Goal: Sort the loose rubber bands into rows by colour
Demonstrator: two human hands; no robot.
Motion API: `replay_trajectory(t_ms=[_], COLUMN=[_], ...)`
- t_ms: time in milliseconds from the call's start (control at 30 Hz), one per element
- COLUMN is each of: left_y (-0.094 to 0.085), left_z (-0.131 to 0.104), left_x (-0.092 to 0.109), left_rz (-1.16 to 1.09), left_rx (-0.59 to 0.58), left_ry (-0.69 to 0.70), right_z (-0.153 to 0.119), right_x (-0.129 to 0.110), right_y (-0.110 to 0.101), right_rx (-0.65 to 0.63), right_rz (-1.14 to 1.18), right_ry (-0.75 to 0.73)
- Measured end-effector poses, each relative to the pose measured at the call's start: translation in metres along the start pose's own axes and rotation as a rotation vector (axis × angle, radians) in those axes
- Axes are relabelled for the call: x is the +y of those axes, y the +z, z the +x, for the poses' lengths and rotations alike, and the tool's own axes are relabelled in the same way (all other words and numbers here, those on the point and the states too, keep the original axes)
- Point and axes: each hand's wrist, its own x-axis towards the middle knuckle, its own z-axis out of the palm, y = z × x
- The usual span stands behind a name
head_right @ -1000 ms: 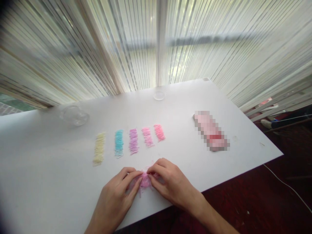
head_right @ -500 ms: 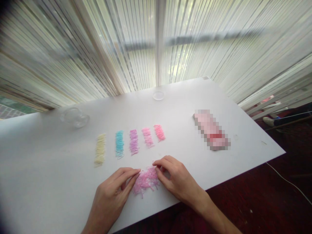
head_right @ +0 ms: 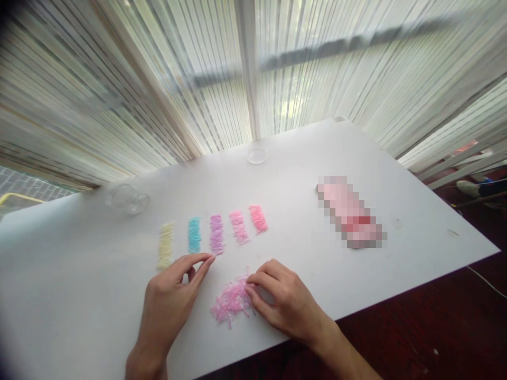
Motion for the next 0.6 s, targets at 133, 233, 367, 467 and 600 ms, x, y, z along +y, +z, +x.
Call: replay_trajectory(t_ms=[133,233,367,467,600], left_y=[0.009,0.013,0.008,0.003,0.006], left_z=[0.006,0.006,0.0,-0.008,-0.022], left_x=[-0.003,-0.005,-0.005,0.002,0.016], left_rz=[0.133,0.187,0.171,0.11,-0.058], left_rx=[-0.003,-0.005,0.028,0.017,-0.133], left_ry=[-0.013,-0.021,-0.03,-0.003,0.069], right_z=[0.0,0.0,-0.001,-0.001,-0.002], right_x=[0.0,-0.001,-0.001,-0.002,-0.008], right_y=[0.0,0.0,-0.001,-0.002,-0.003], right_rx=[-0.03,-0.042,-0.047,-0.027,-0.02], right_rz=[-0.039,-0.052,-0.036,-0.005,-0.009], right_ry=[-0.036,-0.037,-0.035,-0.013,0.022])
